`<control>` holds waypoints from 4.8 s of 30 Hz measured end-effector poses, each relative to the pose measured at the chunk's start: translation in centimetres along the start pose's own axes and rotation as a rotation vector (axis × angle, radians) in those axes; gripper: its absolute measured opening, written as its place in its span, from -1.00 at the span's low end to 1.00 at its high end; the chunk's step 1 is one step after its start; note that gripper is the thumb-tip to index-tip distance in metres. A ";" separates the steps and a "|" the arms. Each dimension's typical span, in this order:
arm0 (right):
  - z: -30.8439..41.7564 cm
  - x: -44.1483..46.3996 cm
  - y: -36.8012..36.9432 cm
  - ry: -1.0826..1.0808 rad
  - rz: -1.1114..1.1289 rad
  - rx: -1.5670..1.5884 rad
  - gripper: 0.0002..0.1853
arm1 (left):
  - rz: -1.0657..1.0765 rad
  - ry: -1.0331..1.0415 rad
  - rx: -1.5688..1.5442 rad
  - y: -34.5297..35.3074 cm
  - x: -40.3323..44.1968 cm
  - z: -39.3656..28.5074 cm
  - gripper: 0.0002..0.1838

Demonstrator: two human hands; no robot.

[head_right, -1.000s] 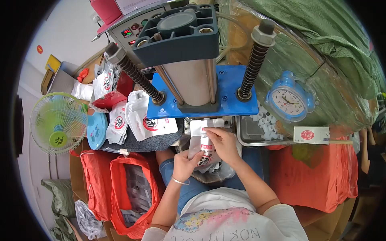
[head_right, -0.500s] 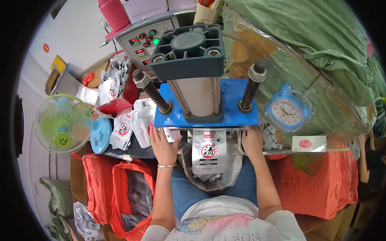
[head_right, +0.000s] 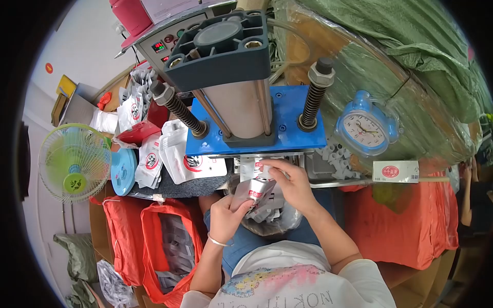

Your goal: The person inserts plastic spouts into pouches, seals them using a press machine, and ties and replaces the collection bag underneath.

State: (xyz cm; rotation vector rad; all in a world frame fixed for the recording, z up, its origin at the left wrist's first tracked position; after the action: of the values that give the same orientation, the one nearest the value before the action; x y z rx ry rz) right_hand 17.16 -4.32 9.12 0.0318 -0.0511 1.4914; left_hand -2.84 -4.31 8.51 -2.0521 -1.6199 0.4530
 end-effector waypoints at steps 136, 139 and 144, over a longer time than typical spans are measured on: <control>-7.8 0.5 -8.9 -0.014 -0.561 -0.217 -0.79 | -0.220 0.124 0.719 0.5 1.7 8.6 -0.43; -5.6 -1.6 -5.5 0.020 -0.472 0.071 -0.81 | -0.277 0.075 0.446 -2.2 0.4 4.6 -0.88; -0.7 -1.2 -0.4 -0.038 -0.182 0.028 -0.74 | -0.036 0.064 0.042 -1.0 -0.5 -0.3 -0.70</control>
State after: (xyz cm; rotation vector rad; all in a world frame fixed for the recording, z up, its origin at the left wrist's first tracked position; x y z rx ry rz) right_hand 17.51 -5.51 8.31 0.0852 -0.0568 1.3095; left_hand -3.63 -4.69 9.29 -1.9833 -1.5938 0.4016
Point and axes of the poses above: each hand's wrist, its own x-axis towards the middle knuckle, its own y-axis out of the palm, z = x × y, the point moved 2 cm from there along x, towards the middle knuckle, and after that the axes turned 3 degrees about -y, right-handed, at the moved point
